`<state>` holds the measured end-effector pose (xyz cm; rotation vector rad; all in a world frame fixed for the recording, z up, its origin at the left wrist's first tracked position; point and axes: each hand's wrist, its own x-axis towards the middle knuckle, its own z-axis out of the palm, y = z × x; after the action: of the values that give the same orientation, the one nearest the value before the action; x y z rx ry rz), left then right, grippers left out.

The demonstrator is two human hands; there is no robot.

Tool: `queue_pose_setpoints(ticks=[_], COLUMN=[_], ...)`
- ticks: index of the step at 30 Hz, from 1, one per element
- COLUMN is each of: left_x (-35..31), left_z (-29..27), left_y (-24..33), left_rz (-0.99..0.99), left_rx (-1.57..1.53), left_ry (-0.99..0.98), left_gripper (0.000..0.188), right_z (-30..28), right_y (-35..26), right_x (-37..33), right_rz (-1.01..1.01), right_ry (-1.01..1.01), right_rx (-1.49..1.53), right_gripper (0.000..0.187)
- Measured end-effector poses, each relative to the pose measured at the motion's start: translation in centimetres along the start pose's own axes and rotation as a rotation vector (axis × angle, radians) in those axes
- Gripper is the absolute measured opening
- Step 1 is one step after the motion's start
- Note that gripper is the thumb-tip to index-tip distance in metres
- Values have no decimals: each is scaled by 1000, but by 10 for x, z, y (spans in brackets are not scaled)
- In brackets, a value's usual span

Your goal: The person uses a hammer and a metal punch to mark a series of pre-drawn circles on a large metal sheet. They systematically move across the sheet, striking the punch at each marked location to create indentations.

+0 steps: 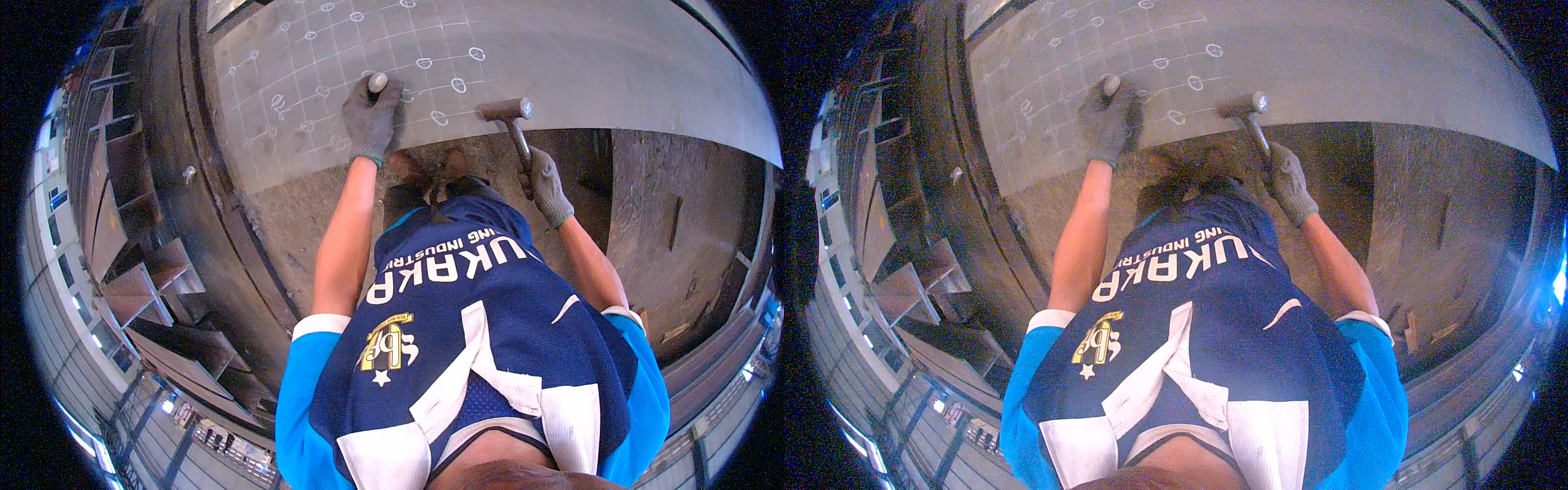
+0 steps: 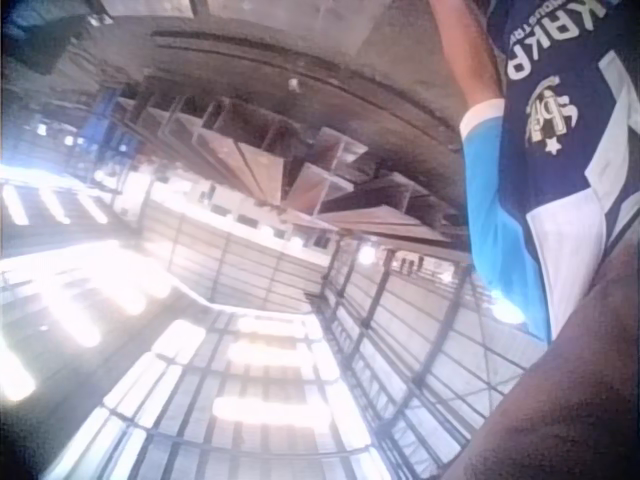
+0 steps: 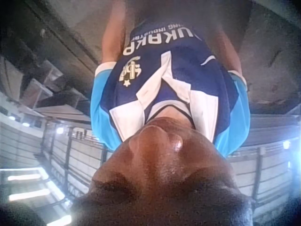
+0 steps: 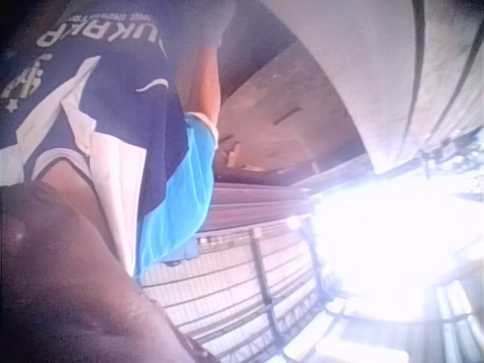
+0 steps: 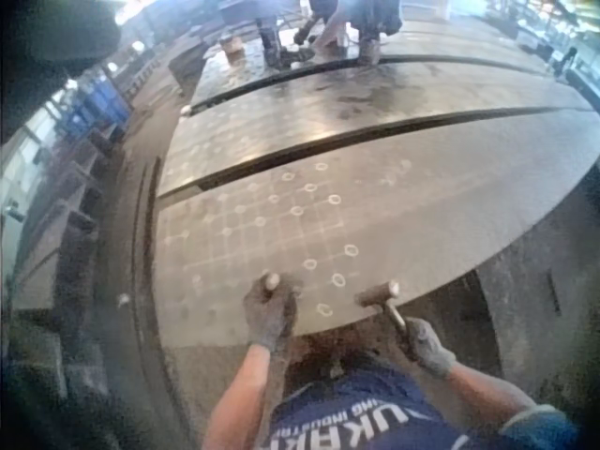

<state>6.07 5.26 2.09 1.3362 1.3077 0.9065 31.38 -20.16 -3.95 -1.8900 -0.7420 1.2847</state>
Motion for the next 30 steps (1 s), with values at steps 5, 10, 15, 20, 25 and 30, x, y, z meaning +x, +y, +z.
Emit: queue_pose_setpoints(ticks=[5, 10, 15, 20, 25, 30], left_x=[0, 0, -7, -9, -5, 10], left_z=[-3, 1, 8, 2, 7, 10], left_y=[4, -6, 22, 17, -19, -10], left_rz=[2, 84, 48, 47, 45, 159], left_rx=[133, 202, 325, 325, 430, 544], left_ry=[-30, 10, -9, -72, -66, -46], left_gripper=[27, 33, 37, 41, 43, 43], right_z=[0, 15, 24, 32, 30, 1], right_y=[-16, -44, -161, -281, -236, -176], right_x=[6, 35, 43, 30, 75, 87], right_rz=[-50, -541, -640, -507, -895, -654], right_ry=[-10, 53, -88, -369, -264, -292], right_rx=[-66, -629, -532, 236, -393, -756], right_gripper=[32, 33, 35, 48, 43, 37])
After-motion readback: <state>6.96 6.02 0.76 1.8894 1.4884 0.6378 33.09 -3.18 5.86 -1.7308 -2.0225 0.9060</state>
